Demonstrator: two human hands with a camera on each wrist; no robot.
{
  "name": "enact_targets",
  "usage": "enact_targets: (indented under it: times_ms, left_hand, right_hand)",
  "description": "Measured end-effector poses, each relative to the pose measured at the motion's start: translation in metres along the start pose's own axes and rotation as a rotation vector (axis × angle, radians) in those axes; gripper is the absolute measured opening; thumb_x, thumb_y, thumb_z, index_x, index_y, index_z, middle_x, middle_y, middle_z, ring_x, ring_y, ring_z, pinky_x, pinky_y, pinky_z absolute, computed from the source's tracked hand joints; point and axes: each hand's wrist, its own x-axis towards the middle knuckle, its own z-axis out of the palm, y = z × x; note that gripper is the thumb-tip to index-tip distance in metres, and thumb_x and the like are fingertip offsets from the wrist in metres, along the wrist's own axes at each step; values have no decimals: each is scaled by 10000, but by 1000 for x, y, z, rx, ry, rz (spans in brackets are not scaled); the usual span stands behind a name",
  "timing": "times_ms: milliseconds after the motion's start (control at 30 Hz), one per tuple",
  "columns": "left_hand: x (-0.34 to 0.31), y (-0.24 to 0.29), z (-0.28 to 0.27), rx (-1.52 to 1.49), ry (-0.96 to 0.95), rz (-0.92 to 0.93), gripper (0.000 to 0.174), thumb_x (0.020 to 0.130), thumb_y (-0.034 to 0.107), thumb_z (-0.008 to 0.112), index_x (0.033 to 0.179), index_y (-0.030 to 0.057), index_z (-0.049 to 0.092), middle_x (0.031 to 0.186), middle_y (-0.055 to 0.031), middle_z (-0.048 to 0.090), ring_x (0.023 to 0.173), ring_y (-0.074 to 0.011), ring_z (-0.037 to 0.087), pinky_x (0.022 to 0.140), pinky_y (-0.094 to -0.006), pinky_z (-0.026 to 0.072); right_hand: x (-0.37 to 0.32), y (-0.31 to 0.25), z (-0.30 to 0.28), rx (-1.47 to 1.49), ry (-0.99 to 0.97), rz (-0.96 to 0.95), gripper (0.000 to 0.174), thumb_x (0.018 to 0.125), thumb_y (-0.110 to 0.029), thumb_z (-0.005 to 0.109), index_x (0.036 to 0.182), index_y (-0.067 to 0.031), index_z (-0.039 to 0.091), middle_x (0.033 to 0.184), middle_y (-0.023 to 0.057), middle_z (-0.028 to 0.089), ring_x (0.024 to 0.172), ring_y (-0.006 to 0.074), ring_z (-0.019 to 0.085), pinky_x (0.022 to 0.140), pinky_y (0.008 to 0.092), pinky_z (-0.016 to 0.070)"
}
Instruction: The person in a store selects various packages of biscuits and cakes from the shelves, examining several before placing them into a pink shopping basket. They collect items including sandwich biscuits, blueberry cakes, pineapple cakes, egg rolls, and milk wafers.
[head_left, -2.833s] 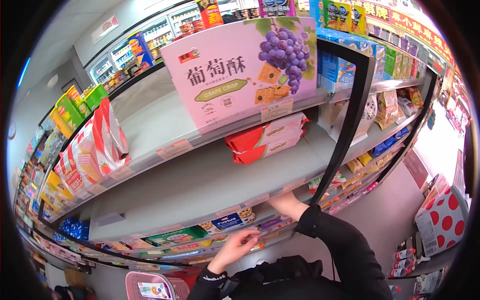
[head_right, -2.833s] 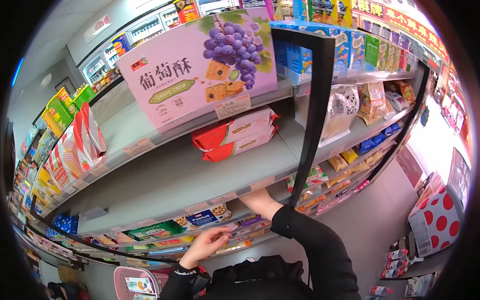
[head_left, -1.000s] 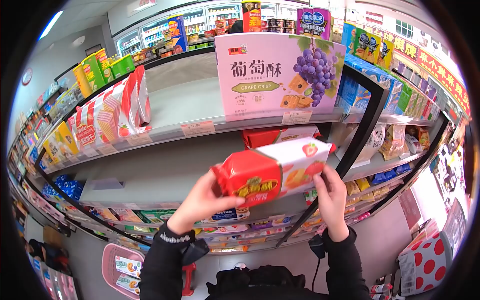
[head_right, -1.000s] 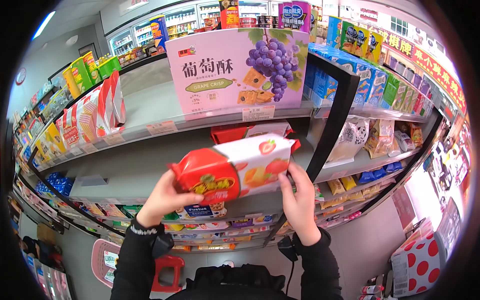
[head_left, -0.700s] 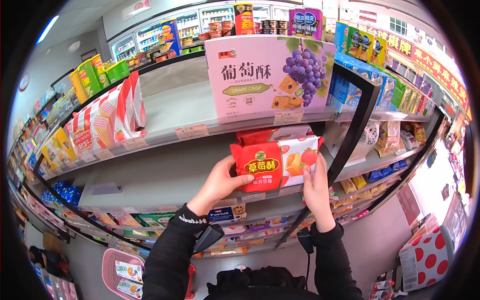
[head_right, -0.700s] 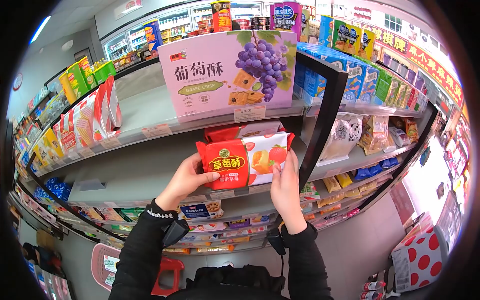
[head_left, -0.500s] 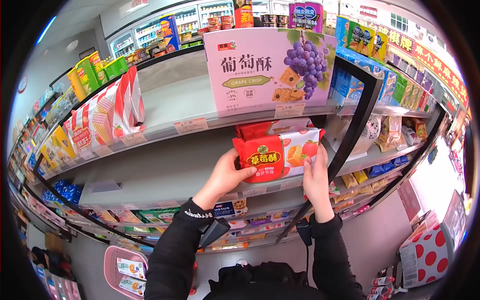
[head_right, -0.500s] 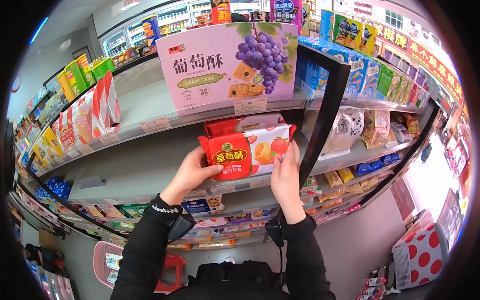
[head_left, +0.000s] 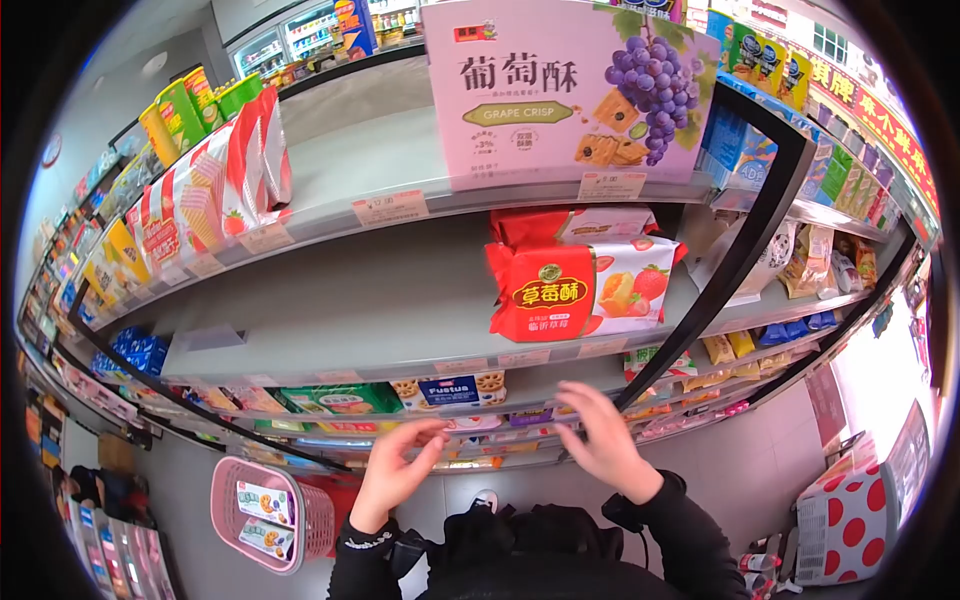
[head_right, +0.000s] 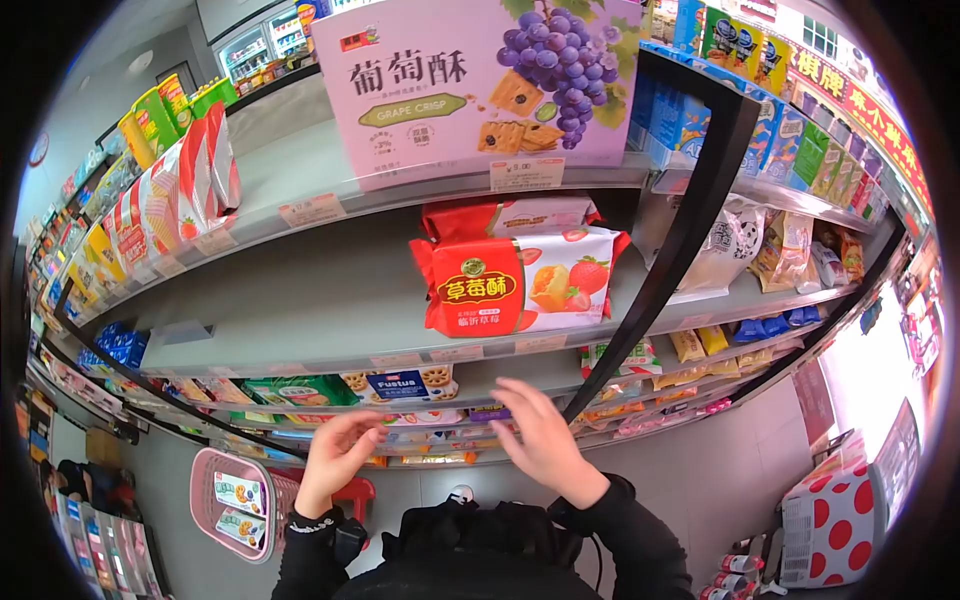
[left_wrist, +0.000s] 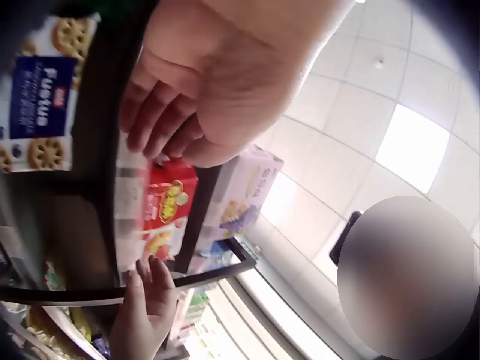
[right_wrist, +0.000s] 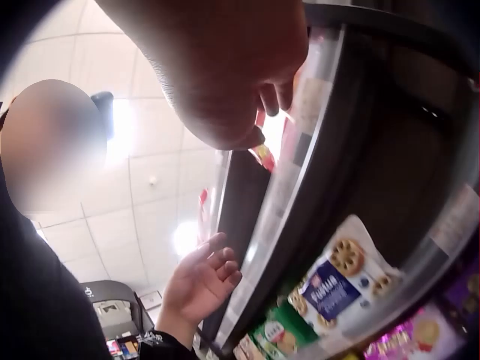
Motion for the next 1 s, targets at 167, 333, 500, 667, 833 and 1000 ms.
enact_targets:
  times_ms: [167, 333, 500, 667, 833, 1000]
  left_hand:
    - [-9, -75, -7, 34, 272, -61, 384, 798, 34, 527, 1168, -13, 437, 1039, -124, 548, 871, -169, 557, 747, -272, 461]
    - [6, -87, -2, 373, 452, 75, 614, 749, 53, 557, 1281, -43, 265, 1181, -216, 435, 1057, -289, 481, 820, -326, 442]
    - [25, -87, 4, 249, 399, -27, 625, 742, 98, 563, 1271, -61, 272, 1188, -245, 430, 1107, -331, 439, 901, -345, 372]
    - [21, -66, 9, 300, 424, 120, 491, 745, 121, 591, 1160, -45, 387, 1141, -203, 466, 1097, -294, 451, 872, -344, 390]
    - [-9, -64, 13, -213, 169, -76, 346, 782, 67, 603, 1062, -14, 416, 1036, -116, 524, 1014, -186, 518, 861, -297, 419]
    - [-51, -42, -21, -276, 163, -44, 309, 739, -34, 624, 992, -4, 450, 1087, -109, 489, 1041, -181, 493, 895, -307, 404]
  right_hand:
    - [11, 34, 65, 228, -216, 270, 526, 731, -167, 657, 1144, 47, 411, 1125, 222, 474, 1050, 322, 481, 902, 346, 377]
    - [42, 74, 121, 643, -327, 415, 596, 652, -191, 720, 1131, 23, 435, 1061, 126, 535, 980, 178, 508, 832, 285, 401]
    - [54, 70, 114, 644, -433, 565, 463, 697, -103, 685, 1086, 22, 467, 1015, 84, 554, 912, 144, 539, 779, 273, 441]
    - [49, 56, 82, 730, -236, 549, 420, 713, -121, 676, 1063, 18, 491, 998, 74, 563, 890, 139, 541, 778, 274, 435]
    - [23, 31, 44, 780, -491, 826, 394, 765, -173, 652, 1070, 28, 504, 1013, 75, 573, 917, 114, 538, 796, 262, 438]
    - [8, -17, 24, 798, -498, 517, 472, 710, -154, 703, 1103, 15, 501, 1063, 95, 549, 978, 145, 522, 854, 286, 411]
